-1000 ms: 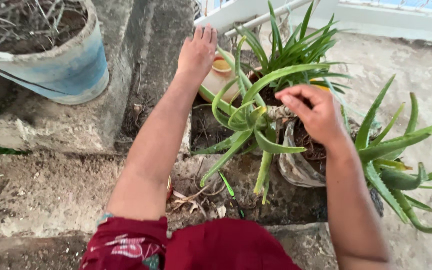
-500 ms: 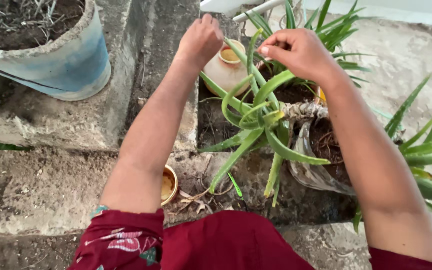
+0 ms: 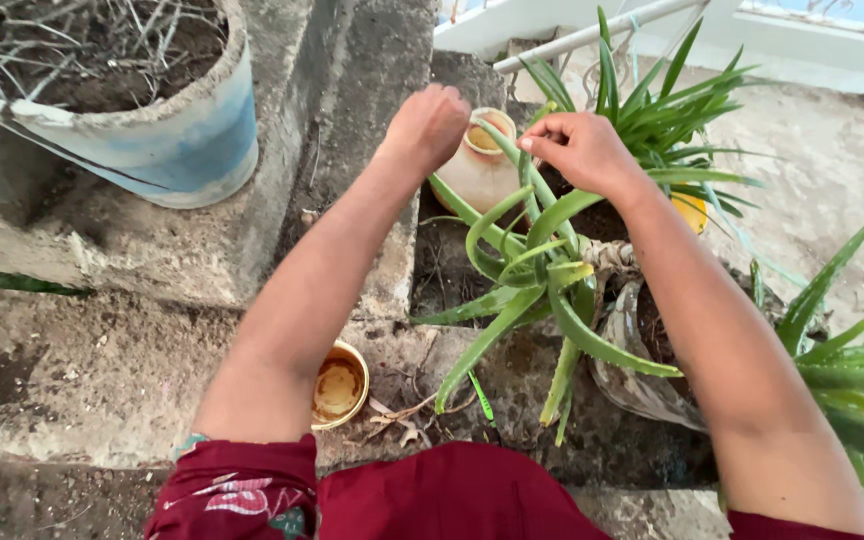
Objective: The person tends to potted plants by hand and with a small green tool, adding water from a cup and bucket, and clearing debris from the soil.
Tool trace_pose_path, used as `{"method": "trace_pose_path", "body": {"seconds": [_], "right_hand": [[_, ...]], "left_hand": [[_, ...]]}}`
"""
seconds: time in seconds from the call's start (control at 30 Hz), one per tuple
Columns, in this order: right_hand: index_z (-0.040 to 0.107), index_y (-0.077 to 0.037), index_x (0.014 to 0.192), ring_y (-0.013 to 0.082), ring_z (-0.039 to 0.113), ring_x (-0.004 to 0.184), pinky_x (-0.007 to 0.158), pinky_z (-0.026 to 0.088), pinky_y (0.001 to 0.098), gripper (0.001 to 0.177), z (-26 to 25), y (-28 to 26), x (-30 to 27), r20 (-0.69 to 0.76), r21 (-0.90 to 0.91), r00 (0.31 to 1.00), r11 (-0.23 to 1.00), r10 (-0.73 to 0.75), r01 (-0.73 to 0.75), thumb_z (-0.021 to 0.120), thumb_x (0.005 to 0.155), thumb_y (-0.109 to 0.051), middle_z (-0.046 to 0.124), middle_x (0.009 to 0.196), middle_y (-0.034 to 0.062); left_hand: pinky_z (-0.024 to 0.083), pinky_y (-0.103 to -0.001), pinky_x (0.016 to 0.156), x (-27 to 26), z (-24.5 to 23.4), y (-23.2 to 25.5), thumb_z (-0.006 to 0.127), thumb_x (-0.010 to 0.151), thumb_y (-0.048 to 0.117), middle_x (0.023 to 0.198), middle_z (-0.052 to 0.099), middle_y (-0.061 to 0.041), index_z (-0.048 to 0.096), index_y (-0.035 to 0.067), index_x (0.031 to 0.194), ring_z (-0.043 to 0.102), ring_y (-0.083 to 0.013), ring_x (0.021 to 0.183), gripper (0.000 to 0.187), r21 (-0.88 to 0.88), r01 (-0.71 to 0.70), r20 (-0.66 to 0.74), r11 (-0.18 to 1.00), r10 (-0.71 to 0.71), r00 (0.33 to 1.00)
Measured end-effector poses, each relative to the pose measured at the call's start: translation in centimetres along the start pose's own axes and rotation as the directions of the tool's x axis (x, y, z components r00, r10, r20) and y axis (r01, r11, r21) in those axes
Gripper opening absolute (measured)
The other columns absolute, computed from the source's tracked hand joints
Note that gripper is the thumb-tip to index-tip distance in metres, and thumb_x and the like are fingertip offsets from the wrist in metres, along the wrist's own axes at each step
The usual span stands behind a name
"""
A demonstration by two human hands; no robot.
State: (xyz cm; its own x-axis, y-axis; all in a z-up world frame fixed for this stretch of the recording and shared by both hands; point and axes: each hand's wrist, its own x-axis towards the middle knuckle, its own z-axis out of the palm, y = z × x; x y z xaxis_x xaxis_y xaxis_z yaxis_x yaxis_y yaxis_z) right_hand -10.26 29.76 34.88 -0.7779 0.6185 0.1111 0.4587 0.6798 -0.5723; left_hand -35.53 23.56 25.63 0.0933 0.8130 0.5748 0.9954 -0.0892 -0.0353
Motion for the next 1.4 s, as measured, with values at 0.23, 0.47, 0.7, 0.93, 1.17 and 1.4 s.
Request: {"method": "trace_pose_path", "body": {"seconds": [0.23,0.47,0.7,0.93,1.17,1.4], "right_hand": [[0.08,-0.01,0.106,0.0064,0.062,0.065,0.062,0.049,0.026,0.03,0.2,0.7,0.2,-0.017,0.068,1.0,0.998,0.018,-0.017,0.074,0.094,-0.037,0.07,0.071,0.0014],[0.081,-0.014,0.106,0.0091,0.045,0.057,0.054,0.04,0.0293,0.03,-0.7,0.3,-0.1,0.03,-0.012,0.997,0.998,0.066,-0.066,0.074,0.092,-0.04,0.057,0.062,0.0049],[0.079,-0.014,0.108,0.0076,0.05,0.057,0.054,0.043,0.0277,0.031,1.2,-1.9,-0.2,0.109,-0.006,0.993,0.999,-0.032,0.033,0.074,0.09,-0.039,0.062,0.064,0.0002],[0.062,-0.015,0.133,0.0398,0.07,0.079,0.068,0.054,0.0536,0.041,6.1,-4.9,0.4,0.02,-0.445,0.99,0.886,-0.138,0.132,0.064,0.093,-0.026,0.073,0.084,0.0191],[0.065,-0.019,0.118,0.0406,0.071,0.087,0.075,0.055,0.0551,0.03,4.9,-5.1,0.9,0.143,-0.447,0.982,0.877,-0.127,0.178,0.066,0.09,-0.031,0.074,0.093,0.0194],[0.064,-0.02,0.128,0.0408,0.069,0.093,0.077,0.055,0.0551,0.032,3.7,-4.9,2.6,0.209,-0.5,0.965,0.83,-0.159,0.245,0.059,0.097,-0.027,0.074,0.101,0.0168]], "left_hand": [[0.053,-0.038,0.063,-1.5,1.0,1.0,0.065,0.095,0.022,0.077,0.074,-0.01,0.077,0.009,0.09,0.069,-0.0225,0.067,0.018,-0.625,0.42,0.134,0.658,-0.44,0.888],[0.042,-0.026,0.051,-2.0,9.8,3.8,0.061,0.107,0.027,0.074,0.067,-0.001,0.071,0.001,0.096,0.058,-0.0094,0.058,0.03,-0.91,0.247,0.409,-0.333,-0.628,0.662],[0.056,-0.036,0.06,-0.8,4.7,4.5,0.051,0.102,0.025,0.082,0.076,-0.01,0.071,0.007,0.097,0.072,-0.0218,0.06,0.027,-0.769,0.603,0.344,0.212,-0.658,0.67],[0.055,-0.053,0.07,-3.6,-2.0,4.7,0.052,0.101,0.028,0.094,0.072,-0.016,0.069,0.01,0.097,0.07,-0.0406,0.083,0.025,-0.413,0.458,0.012,0.787,-0.498,0.867],[0.057,-0.052,0.068,-5.8,-4.6,5.6,0.052,0.099,0.025,0.099,0.07,-0.014,0.068,0.012,0.102,0.071,-0.0395,0.081,0.021,-0.396,0.425,0.067,0.814,-0.435,0.898],[0.057,-0.051,0.069,-4.2,-5.4,7.4,0.049,0.097,0.018,0.106,0.073,-0.01,0.069,0.016,0.11,0.071,-0.0379,0.085,0.025,-0.503,0.386,0.0,0.773,-0.447,0.895]]}}
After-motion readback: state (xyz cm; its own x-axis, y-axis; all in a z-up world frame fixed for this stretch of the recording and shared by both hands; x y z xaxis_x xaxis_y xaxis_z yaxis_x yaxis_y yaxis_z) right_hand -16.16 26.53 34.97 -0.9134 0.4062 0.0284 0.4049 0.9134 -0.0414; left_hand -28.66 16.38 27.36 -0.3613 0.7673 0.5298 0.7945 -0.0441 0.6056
